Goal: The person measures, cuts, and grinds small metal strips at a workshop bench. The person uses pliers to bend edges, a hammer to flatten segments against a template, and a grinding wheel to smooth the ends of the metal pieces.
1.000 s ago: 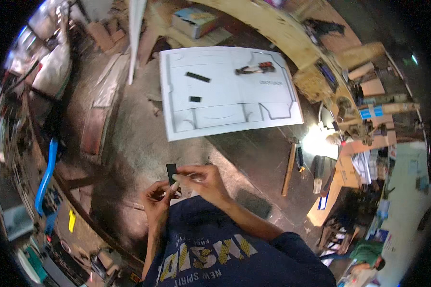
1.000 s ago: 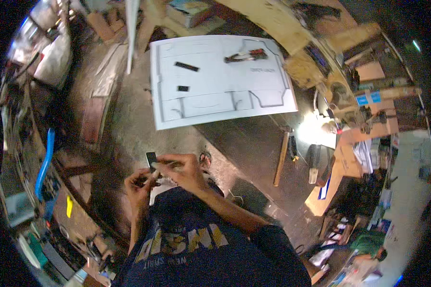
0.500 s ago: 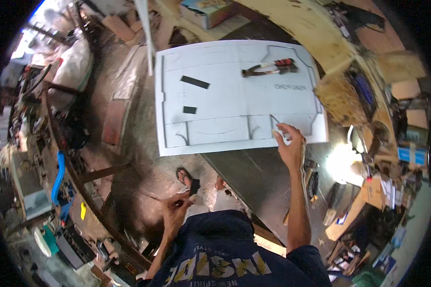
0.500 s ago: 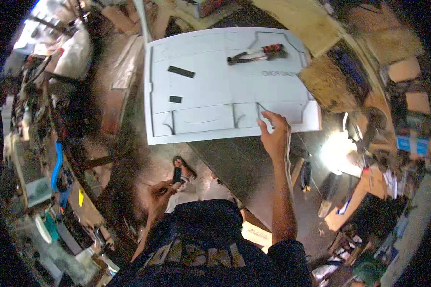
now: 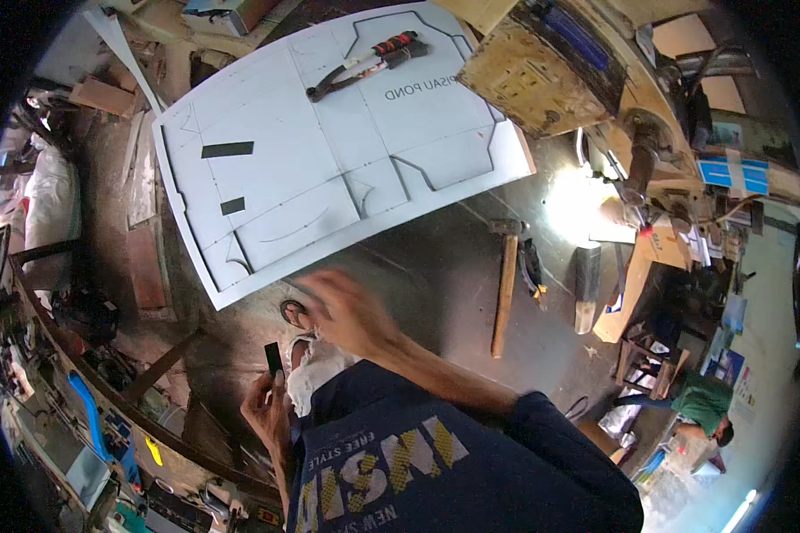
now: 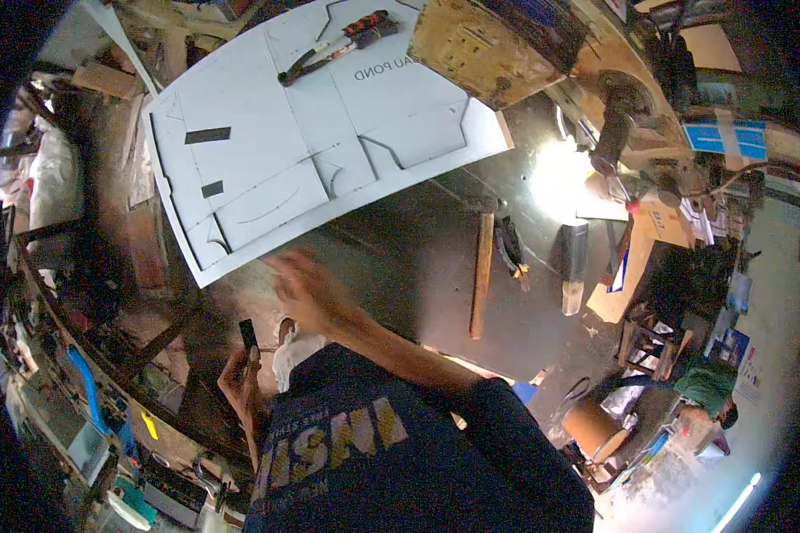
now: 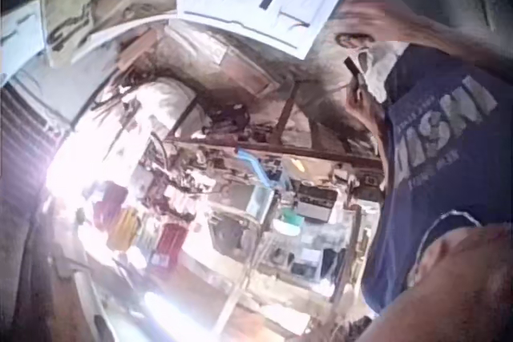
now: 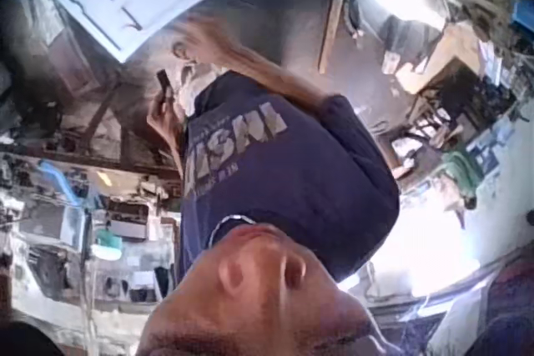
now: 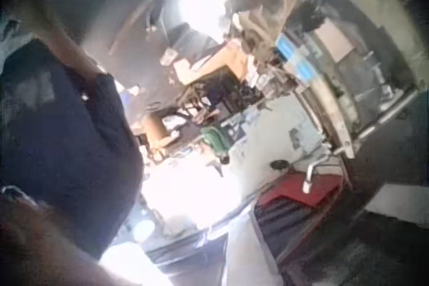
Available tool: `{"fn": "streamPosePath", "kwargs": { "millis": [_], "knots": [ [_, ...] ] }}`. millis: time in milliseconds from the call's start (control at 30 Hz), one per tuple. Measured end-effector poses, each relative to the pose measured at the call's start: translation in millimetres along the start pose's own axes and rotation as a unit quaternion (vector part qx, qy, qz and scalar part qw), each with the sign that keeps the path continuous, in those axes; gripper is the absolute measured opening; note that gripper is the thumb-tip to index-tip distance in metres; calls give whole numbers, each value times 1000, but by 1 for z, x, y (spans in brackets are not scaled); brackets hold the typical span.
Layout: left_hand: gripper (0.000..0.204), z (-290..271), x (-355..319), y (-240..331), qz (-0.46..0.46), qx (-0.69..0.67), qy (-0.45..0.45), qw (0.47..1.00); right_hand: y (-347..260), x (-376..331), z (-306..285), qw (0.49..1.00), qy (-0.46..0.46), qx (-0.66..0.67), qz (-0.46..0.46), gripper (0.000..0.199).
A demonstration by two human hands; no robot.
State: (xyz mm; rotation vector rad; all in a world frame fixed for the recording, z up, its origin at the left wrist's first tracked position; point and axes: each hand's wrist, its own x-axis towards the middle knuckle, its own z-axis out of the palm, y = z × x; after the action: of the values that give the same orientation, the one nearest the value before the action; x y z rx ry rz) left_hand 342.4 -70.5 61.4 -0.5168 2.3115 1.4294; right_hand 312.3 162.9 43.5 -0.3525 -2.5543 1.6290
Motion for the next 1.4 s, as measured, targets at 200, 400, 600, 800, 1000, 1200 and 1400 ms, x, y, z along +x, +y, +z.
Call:
{"fn": "streamPosePath", "kwargs": {
  "millis": [200,400,600,800,1000,1200,1400],
  "knots": [
    [16,11,69,36,221,114,-76,966,55,-57,-62,954,107,-236,150,30],
    [19,144,127,110,472,173,-155,850,74,-53,-56,953,74,-237,175,28],
    [23,199,139,120,545,202,-183,793,82,-52,-68,967,69,-136,206,25],
    [22,200,143,114,546,241,-210,775,81,-50,-68,966,67,-141,204,21],
    [25,204,143,116,571,232,-198,762,82,-46,-73,974,78,-74,201,23],
    [26,202,144,114,554,228,-207,773,82,3,-79,952,189,52,236,15],
    [32,202,145,118,539,210,-228,783,84,38,-79,954,185,27,236,19]
  ]
}}
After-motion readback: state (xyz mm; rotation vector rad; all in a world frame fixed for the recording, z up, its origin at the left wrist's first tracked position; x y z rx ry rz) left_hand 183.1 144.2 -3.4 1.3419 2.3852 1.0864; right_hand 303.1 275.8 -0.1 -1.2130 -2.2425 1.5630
